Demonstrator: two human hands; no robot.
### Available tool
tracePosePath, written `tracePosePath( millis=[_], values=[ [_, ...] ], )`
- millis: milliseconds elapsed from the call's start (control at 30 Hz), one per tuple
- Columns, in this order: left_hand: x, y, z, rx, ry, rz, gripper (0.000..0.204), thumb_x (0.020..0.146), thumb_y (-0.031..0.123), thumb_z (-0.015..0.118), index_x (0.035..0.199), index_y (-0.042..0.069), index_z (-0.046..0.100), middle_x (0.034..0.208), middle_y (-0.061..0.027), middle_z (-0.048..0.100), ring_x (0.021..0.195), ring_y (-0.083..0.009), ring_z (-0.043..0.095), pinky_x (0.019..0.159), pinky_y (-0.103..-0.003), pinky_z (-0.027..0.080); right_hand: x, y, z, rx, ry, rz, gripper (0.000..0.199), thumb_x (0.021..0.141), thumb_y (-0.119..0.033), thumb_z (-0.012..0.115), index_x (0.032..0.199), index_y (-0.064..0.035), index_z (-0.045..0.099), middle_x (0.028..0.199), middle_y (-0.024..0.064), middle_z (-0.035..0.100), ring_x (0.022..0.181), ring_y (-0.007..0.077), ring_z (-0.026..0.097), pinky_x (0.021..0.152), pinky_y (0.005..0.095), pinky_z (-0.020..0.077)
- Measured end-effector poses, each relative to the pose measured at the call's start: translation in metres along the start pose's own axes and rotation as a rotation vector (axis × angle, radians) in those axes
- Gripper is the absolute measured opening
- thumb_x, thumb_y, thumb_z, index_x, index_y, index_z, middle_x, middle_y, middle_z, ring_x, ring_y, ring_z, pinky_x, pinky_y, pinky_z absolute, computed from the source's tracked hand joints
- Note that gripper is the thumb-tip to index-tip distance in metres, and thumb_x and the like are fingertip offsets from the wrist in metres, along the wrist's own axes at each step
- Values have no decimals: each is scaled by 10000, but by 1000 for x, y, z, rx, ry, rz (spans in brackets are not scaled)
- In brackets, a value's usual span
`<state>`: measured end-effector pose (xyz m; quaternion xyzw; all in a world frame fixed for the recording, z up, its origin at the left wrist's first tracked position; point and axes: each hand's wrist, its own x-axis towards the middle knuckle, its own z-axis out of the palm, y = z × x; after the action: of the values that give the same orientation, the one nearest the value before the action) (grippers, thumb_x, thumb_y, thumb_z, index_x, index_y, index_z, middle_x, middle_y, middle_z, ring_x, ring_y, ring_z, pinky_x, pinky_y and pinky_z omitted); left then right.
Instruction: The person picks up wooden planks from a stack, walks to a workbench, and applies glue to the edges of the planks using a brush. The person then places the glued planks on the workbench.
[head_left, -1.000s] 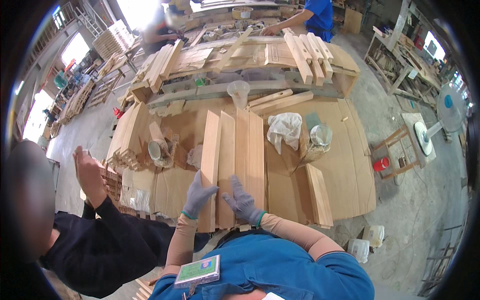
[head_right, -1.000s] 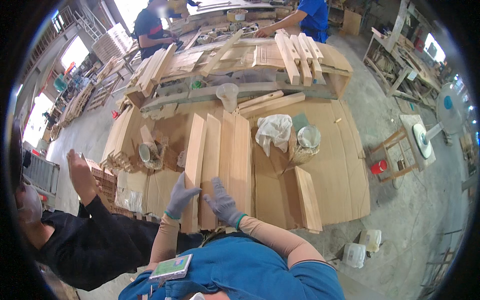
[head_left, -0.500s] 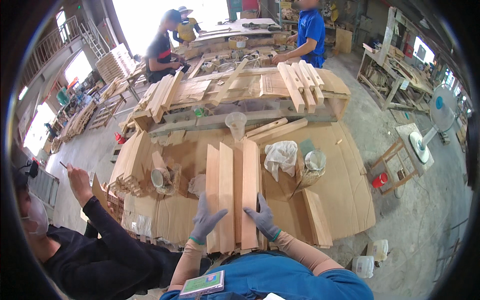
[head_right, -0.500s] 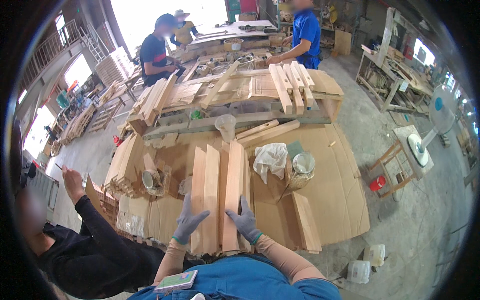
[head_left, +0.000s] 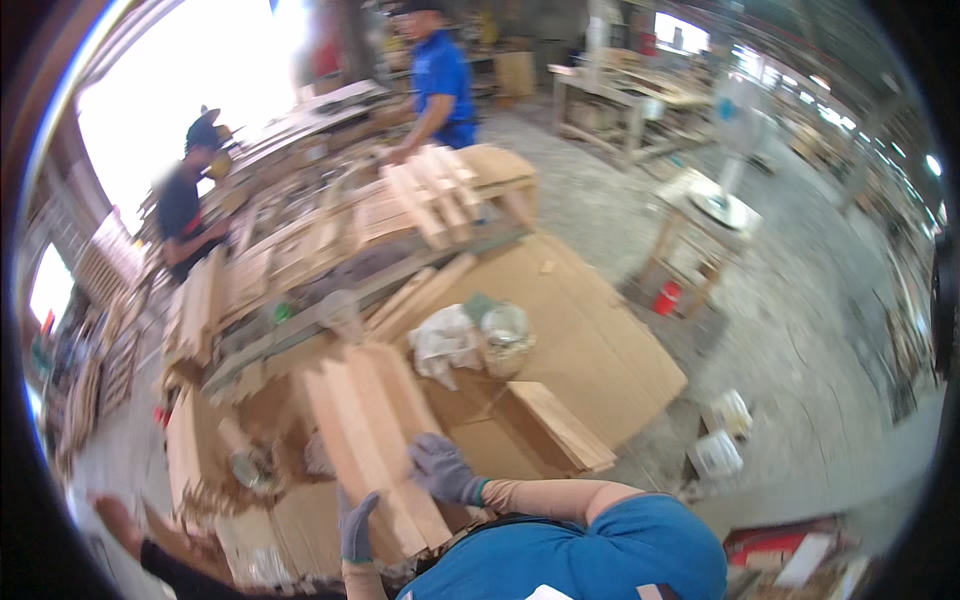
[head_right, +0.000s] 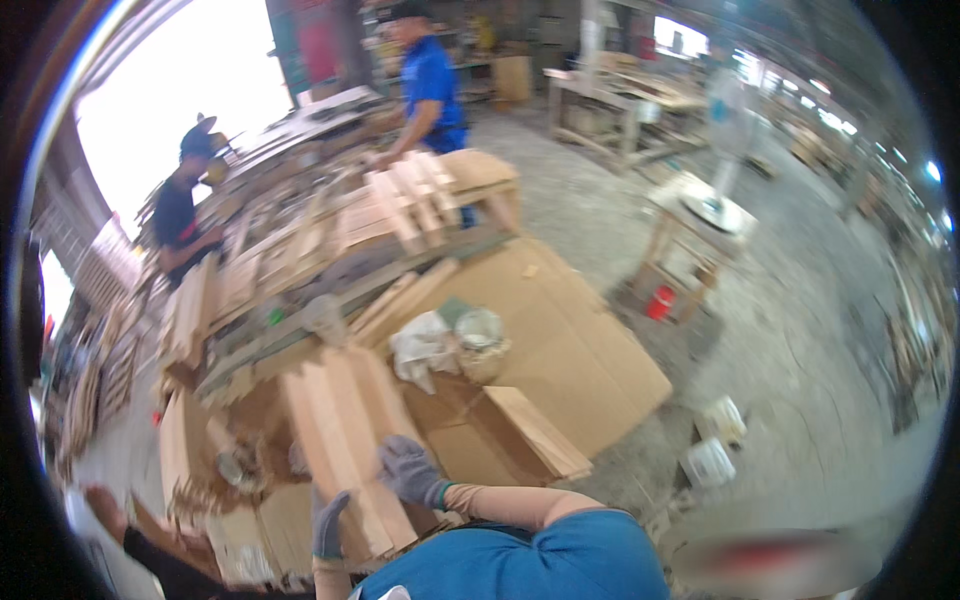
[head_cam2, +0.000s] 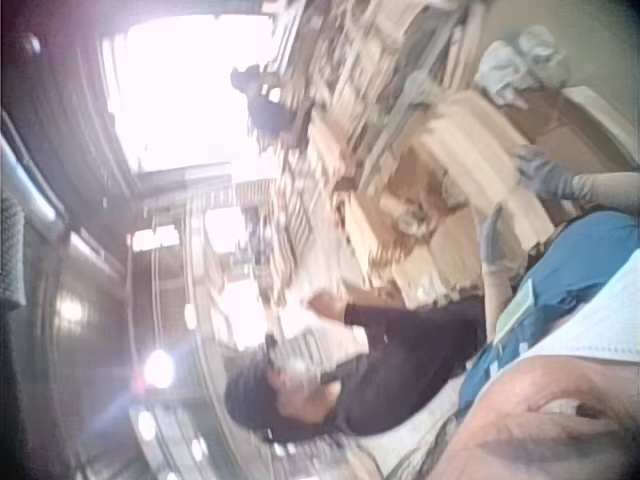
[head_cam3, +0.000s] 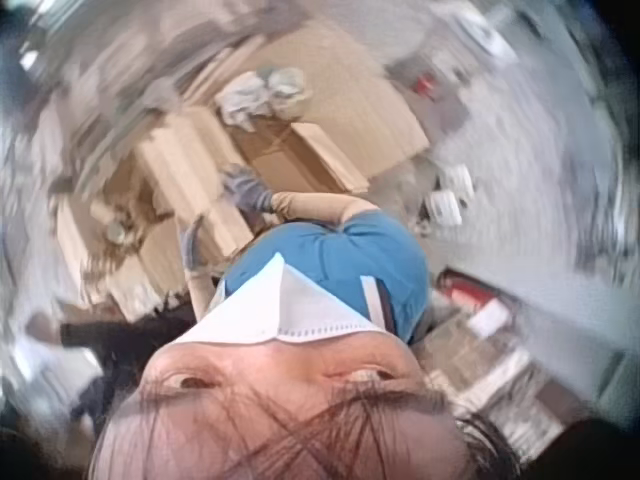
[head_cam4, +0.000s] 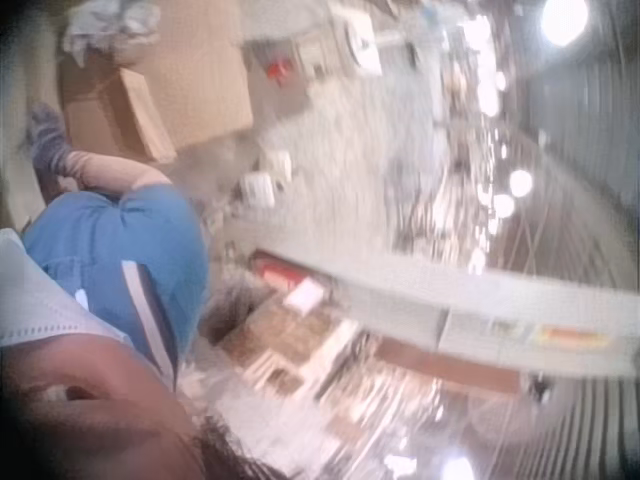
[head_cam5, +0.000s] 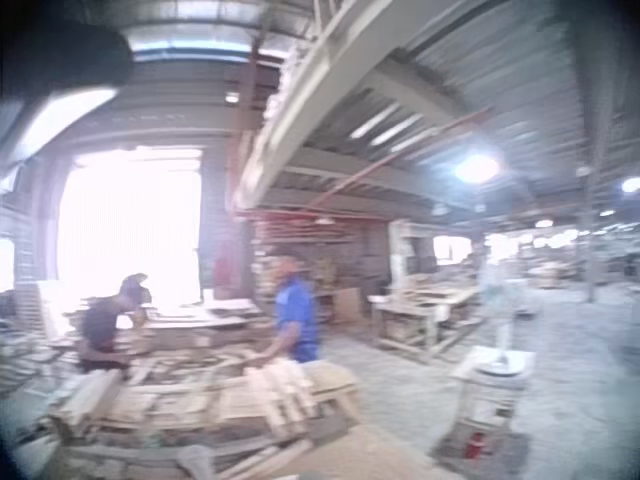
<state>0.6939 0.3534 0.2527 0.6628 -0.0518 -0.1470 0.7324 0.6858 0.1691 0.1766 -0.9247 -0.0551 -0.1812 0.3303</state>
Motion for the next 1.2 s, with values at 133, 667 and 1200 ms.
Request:
tracePosePath(
  millis=[133, 667, 1200],
  values=[
    [19, -60, -52, -11, 50, -177, 623, 774, 109, 625, 1306, -7, 322, 1126, -128, 526, 982, -208, 542, 824, -302, 456, -17, -1, 6, -30, 144, 177, 746, 792, -439, 567, 1323, 12, 300, 1358, 252, 274, 1268, 378, 268, 1051, 381, 233],
    [26, -56, -42, 1064, 186, 440, 966, 688, 639, 615, 1369, 51, 263, 1342, -236, 331, 1174, -420, 367, 990, -492, 303, -41, 17, 39, 359, 1, 476, 676, 893, -380, 438, 1378, 14, 178, 1428, 227, 190, 1330, 313, 198, 1090, 347, 167],
    [-41, -49, 162, 967, -726, 742, 896, 751, 500, 638, 1367, -6, 229, 1379, -272, 254, 1267, -408, 263, 1027, -468, 268, -227, 10, -54, 362, 62, 651, 560, 839, -450, 497, 1176, -4, 471, 1110, 215, 538, 1039, 362, 501, 876, 411, 395]
  ],
)
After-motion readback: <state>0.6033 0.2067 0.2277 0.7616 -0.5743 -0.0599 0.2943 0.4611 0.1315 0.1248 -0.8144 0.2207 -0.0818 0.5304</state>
